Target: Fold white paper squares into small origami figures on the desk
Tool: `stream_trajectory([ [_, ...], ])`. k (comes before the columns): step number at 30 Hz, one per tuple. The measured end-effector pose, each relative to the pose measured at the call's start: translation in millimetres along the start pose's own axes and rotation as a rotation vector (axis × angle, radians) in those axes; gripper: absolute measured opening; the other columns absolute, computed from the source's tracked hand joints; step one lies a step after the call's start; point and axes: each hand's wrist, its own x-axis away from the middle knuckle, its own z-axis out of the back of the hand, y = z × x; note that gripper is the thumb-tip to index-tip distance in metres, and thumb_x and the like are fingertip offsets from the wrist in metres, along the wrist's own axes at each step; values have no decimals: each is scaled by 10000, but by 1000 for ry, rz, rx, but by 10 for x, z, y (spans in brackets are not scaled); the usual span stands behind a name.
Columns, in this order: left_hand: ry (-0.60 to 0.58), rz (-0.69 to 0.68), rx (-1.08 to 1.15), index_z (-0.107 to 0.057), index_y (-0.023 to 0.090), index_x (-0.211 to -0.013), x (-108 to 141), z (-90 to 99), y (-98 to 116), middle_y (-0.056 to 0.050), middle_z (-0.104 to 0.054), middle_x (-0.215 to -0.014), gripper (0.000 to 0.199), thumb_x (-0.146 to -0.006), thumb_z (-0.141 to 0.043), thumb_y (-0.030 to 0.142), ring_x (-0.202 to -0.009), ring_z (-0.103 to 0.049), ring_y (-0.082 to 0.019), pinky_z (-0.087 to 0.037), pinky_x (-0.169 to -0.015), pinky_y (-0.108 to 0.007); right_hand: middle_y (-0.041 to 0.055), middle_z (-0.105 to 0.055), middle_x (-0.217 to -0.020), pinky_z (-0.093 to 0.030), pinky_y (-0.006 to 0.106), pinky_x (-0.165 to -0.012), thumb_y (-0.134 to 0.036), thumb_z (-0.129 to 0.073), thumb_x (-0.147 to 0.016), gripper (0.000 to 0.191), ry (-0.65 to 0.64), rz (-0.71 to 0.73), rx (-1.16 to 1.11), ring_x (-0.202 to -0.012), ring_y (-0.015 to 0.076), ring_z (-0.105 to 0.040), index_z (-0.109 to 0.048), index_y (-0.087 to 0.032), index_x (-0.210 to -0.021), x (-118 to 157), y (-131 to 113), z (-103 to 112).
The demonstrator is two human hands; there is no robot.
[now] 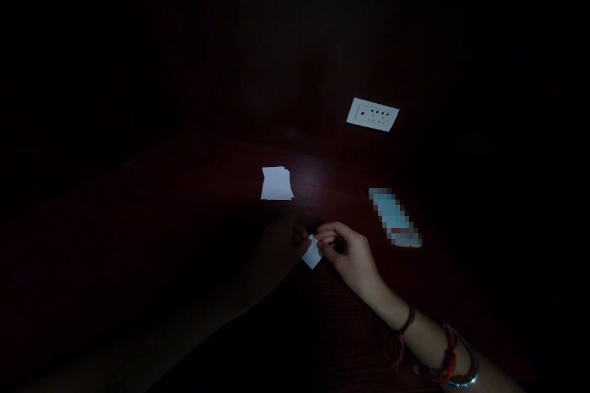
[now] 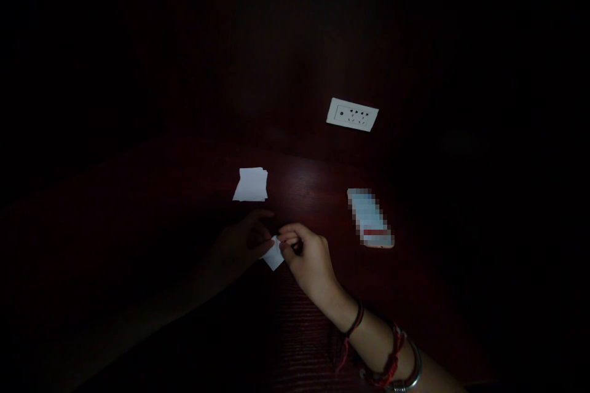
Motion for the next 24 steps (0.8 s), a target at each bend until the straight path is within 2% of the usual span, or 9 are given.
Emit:
stream_trajectory([
  [5,-1,-54,32,-442,195,-1098,2,-22,-28,11,-565,-792,397,-710,-520,165,-672,-558,-111,-441,-612,-223,26,-633,-783,-473,225,-655,-113,-483,-709,181,-7,0,7,-701,118,-588,-581,-159,-854,-3,7,3],
  [10,-9,-47,12,-439,188,-1110,3,-11,-2,4,-569,-804,411,-707,-512,156,-675,-561,-117,-448,-607,-229,21,-632,-769,-472,226,-645,-103,-487,-701,179,2,14,13,-691,119,-584,-587,-156,-839,-3,6,-3],
  [18,-58,7,86,-420,173,-1143,-15,1,-58,0,-597,-775,457,-697,-520,190,-677,-574,-130,-449,-599,-235,26,-634,-767,-465,229,-644,-90,-492,-688,205,-8,-10,-8,-682,121,-582,-586,-157,-857,1,10,-7],
  [24,-116,95,184,-408,179,-1134,-22,-30,-192,2,-602,-768,462,-688,-523,214,-674,-581,-140,-443,-561,-226,21,-626,-740,-464,236,-631,-114,-546,-648,227,-43,-113,-69,-660,122,-573,-574,-156,-869,-8,104,-38],
])
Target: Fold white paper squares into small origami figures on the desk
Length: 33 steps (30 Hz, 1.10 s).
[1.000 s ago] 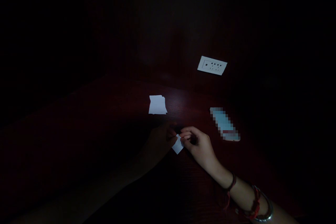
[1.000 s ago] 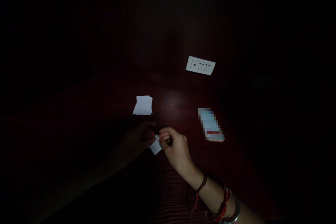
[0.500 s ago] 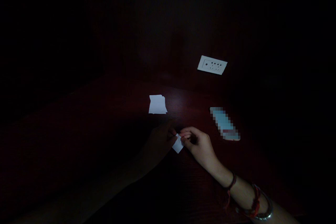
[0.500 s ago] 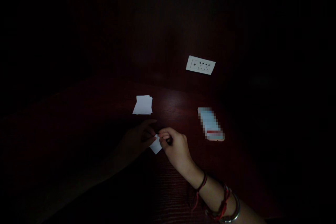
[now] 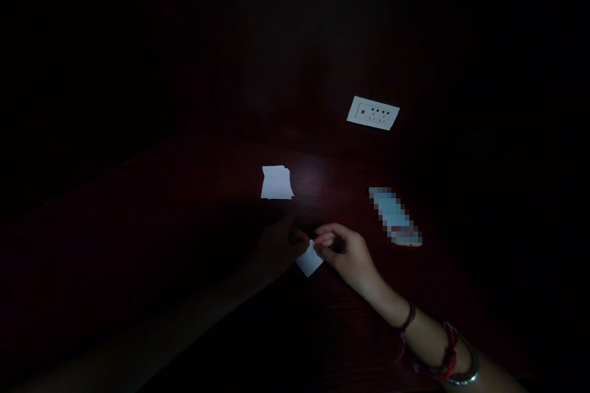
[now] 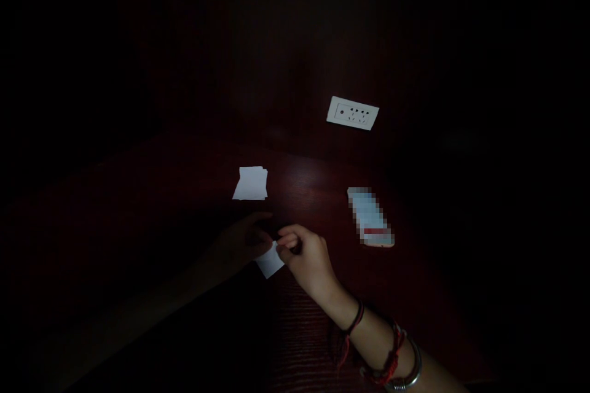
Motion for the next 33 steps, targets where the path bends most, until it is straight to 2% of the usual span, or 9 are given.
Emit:
stream_trajectory([
  [5,20,-9,-74,-418,178,-1133,35,-4,53,4,-595,-752,449,-697,-521,209,-666,-575,-146,-443,-576,-239,13,-602,-706,-454,228,-602,-116,-567,-630,232,-7,-26,-52,-631,114,-550,-574,-147,-860,6,-5,-4],
  [10,56,-167,-137,-427,217,-1125,96,7,210,6,-580,-840,361,-768,-473,189,-760,-563,-138,-436,-683,-262,9,-587,-717,-432,223,-629,-115,-511,-692,162,77,125,-16,-661,110,-539,-569,-153,-838,26,-124,22],
  [13,68,-235,-170,-396,215,-1144,110,7,258,-2,-572,-854,342,-807,-436,181,-761,-558,-135,-437,-678,-260,12,-584,-734,-426,225,-645,-107,-495,-714,152,94,182,45,-679,114,-536,-569,-159,-837,32,-163,38],
  [18,124,-354,-263,-348,222,-1180,91,0,215,6,-573,-861,385,-812,-444,162,-734,-562,-125,-445,-665,-250,16,-555,-709,-398,212,-590,-182,-516,-755,110,95,198,184,-654,116,-511,-617,-169,-797,29,-173,65],
  [24,96,-447,-299,-316,220,-1217,75,-24,136,5,-569,-885,426,-815,-441,149,-784,-559,-123,-454,-720,-259,16,-542,-697,-379,215,-600,-201,-495,-786,126,28,222,279,-659,116,-501,-606,-160,-742,14,-160,105],
  [33,97,-448,-296,-292,245,-1239,79,-7,110,-6,-524,-938,501,-788,-507,200,-842,-522,-141,-429,-770,-290,19,-502,-718,-368,221,-613,-188,-389,-834,155,-26,248,302,-668,116,-471,-503,-157,-735,-3,-128,117],
])
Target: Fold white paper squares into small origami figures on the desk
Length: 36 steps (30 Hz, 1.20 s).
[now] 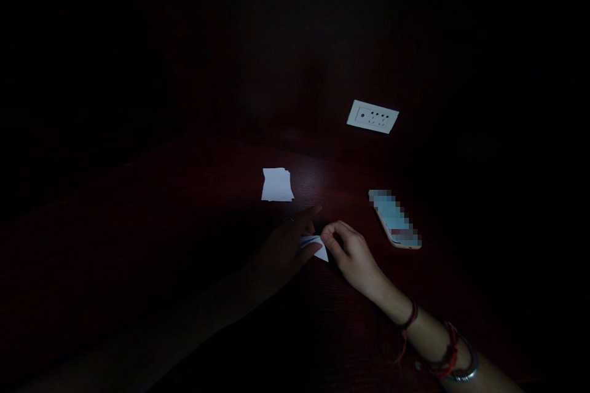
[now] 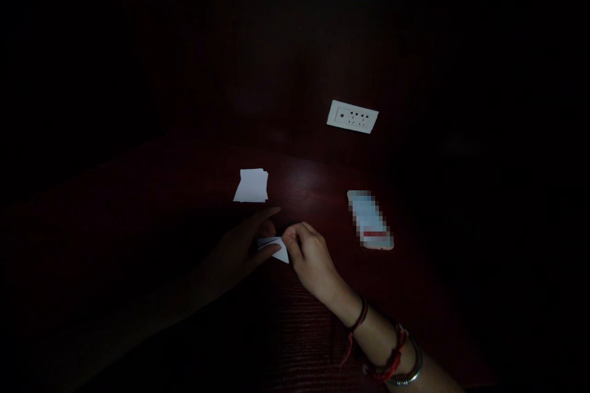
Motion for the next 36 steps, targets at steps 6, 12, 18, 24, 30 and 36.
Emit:
stream_trajectory([
  [6,-78,119,91,-431,218,-1089,-9,37,18,-4,-546,-879,305,-789,-487,226,-783,-545,-136,-440,-702,-254,10,-490,-682,-370,223,-596,-198,-390,-825,165,24,-50,-19,-646,118,-460,-487,-164,-697,-11,63,-20],
  [12,-40,147,38,-508,179,-838,-34,70,7,2,-559,-827,70,-787,-461,187,-729,-536,-126,-420,-655,-235,24,-538,-777,-395,231,-658,-280,-489,-783,162,-29,-48,-89,-714,126,-500,-566,-164,-865,-13,91,-24],
  [18,-48,187,26,-523,173,-836,-53,75,31,-2,-567,-830,77,-773,-478,179,-740,-531,-131,-408,-664,-241,6,-535,-672,-380,220,-609,-238,-459,-794,167,-34,-54,-24,-637,115,-489,-573,-154,-706,-7,98,-12],
  [24,-131,169,107,-530,185,-847,-50,58,5,10,-568,-809,97,-791,-468,233,-729,-531,-125,-398,-648,-229,4,-534,-649,-371,209,-565,-247,-410,-820,205,-42,-57,-10,-602,109,-476,-558,-156,-710,4,32,-5],
  [30,-178,188,82,-510,177,-775,-48,55,-24,29,-538,-715,79,-782,-438,210,-637,-502,-111,-364,-572,-212,-11,-564,-639,-385,201,-550,-261,-506,-766,145,-90,-58,-60,-573,104,-492,-613,-174,-811,22,30,-5],
  [36,-205,236,75,-493,175,-771,-50,63,-21,25,-533,-705,109,-786,-422,256,-626,-499,-119,-359,-566,-222,11,-640,-724,-419,226,-589,-194,-457,-785,183,-92,-108,-103,-633,135,-565,-637,-190,-823,21,45,-21],
])
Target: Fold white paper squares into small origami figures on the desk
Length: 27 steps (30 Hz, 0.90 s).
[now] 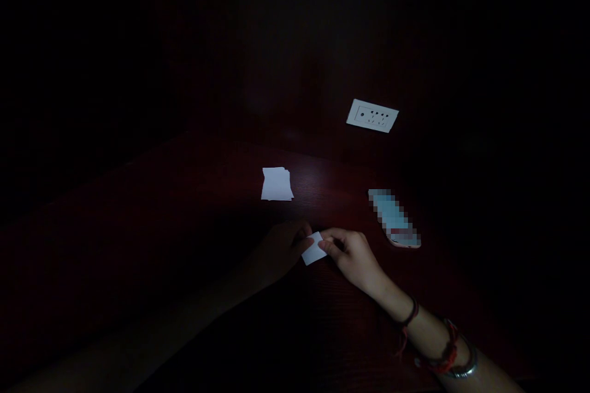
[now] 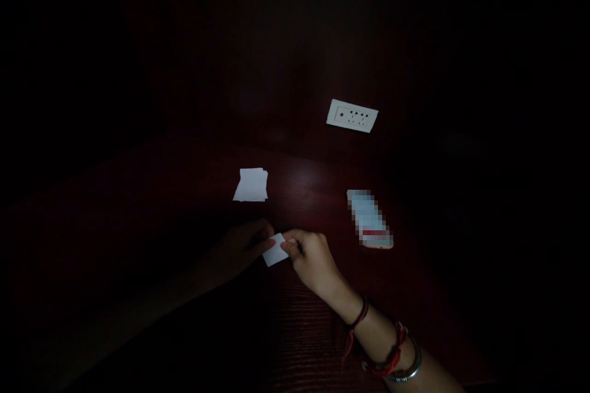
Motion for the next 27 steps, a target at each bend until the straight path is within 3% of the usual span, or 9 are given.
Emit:
stream_trajectory([
  [10,-40,-20,-16,-527,172,-782,-15,9,6,7,-557,-749,142,-782,-415,259,-670,-516,-134,-363,-590,-230,21,-645,-749,-414,223,-595,-150,-418,-802,227,-23,63,50,-651,138,-572,-631,-189,-871,-4,-7,21],
  [19,-9,-111,-77,-534,163,-772,-12,-12,5,4,-550,-740,133,-790,-416,220,-657,-508,-128,-364,-593,-226,3,-578,-689,-389,207,-597,-229,-468,-792,136,13,69,66,-625,114,-516,-587,-165,-769,-14,-40,16],
  [23,-49,-76,-81,-532,159,-758,9,-37,-4,4,-541,-717,126,-777,-433,236,-638,-501,-131,-363,-573,-230,1,-534,-672,-369,208,-587,-199,-418,-812,150,-2,131,131,-622,110,-487,-536,-163,-727,-11,-58,28],
  [27,-26,-86,-104,-541,160,-783,11,-53,-29,-18,-521,-811,112,-733,-496,250,-753,-495,-161,-383,-652,-257,-1,-510,-667,-357,206,-577,-191,-397,-821,148,17,144,155,-619,109,-472,-500,-165,-717,-11,-60,42],
])
